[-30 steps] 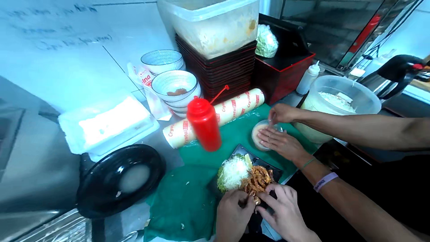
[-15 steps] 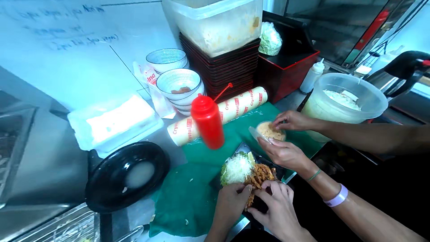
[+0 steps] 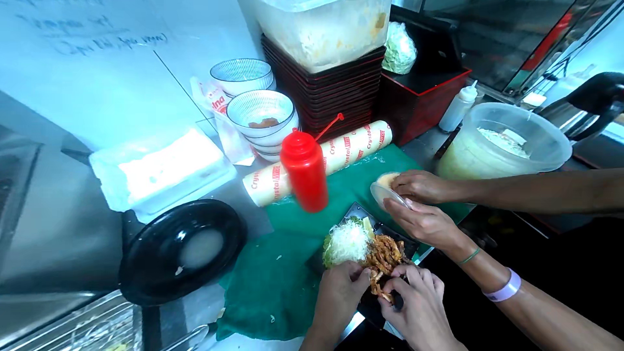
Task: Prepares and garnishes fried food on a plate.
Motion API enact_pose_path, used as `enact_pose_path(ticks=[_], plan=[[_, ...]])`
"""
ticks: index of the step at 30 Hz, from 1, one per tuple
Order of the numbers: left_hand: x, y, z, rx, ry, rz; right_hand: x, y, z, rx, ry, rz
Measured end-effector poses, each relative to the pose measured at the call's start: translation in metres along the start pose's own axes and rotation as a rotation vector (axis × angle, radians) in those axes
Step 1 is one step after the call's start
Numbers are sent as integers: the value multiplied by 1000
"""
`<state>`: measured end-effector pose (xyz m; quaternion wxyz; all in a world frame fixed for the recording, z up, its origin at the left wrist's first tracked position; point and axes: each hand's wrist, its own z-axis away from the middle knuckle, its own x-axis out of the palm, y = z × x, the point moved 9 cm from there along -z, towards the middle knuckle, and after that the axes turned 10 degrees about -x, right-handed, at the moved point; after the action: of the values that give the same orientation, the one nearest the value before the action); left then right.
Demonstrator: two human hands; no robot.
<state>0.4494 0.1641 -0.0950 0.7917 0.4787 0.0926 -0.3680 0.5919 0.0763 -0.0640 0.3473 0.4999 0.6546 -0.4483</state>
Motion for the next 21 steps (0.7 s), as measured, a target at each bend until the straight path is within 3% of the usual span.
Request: enact_pose_path(ticks=[4,8,13,17,21], plan=[[-5,6,10,152,125,-49,-5,-3,-1,-73,129,144],[-22,2,39,454,506,54,1,-1,7,-121,142,22],[-4,-16,54,604,525,-156,-3,35,14,-29,120,-266],[4,-16,49,584,619,-281,6,51,-1,41,-7,-343],[7,-12,44,547,540,-268,8,50,-14,-37,-88,-401]])
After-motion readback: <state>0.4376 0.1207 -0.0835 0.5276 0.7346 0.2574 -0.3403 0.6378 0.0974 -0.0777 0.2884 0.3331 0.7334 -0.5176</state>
